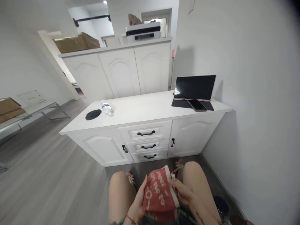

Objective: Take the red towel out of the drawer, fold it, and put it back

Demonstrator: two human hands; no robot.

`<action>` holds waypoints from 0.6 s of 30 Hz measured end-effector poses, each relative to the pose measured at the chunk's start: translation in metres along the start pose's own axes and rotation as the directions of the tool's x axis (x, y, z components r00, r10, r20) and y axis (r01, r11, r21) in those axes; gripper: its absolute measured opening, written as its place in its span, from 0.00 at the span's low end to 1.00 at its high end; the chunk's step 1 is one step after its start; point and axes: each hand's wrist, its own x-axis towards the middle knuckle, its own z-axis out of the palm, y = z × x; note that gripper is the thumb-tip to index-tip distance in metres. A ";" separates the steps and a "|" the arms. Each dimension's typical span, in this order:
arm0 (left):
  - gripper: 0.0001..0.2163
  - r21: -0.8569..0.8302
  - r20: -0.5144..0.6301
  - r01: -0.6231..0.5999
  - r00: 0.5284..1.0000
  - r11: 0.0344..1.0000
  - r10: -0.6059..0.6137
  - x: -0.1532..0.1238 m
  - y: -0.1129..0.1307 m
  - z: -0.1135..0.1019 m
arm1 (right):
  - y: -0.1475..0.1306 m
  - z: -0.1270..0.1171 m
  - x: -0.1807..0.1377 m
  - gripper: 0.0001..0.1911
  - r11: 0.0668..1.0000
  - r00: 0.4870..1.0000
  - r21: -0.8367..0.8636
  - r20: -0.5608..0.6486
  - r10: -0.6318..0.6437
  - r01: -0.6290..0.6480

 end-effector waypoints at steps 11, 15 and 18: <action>0.14 -0.083 -0.263 -0.294 0.928 0.952 0.263 -0.073 -0.027 0.019 | -0.013 0.044 -0.055 0.28 0.989 0.994 -0.120 0.078 -0.076 0.085; 0.15 0.017 -0.265 -0.354 0.900 0.935 0.346 -0.082 -0.022 0.030 | -0.014 0.039 -0.049 0.39 0.903 0.989 -0.405 0.014 -0.149 0.142; 0.18 0.066 -0.193 -0.299 0.932 0.952 0.306 -0.085 -0.021 0.030 | -0.010 0.039 -0.041 0.46 0.871 0.978 -0.455 -0.006 -0.210 0.184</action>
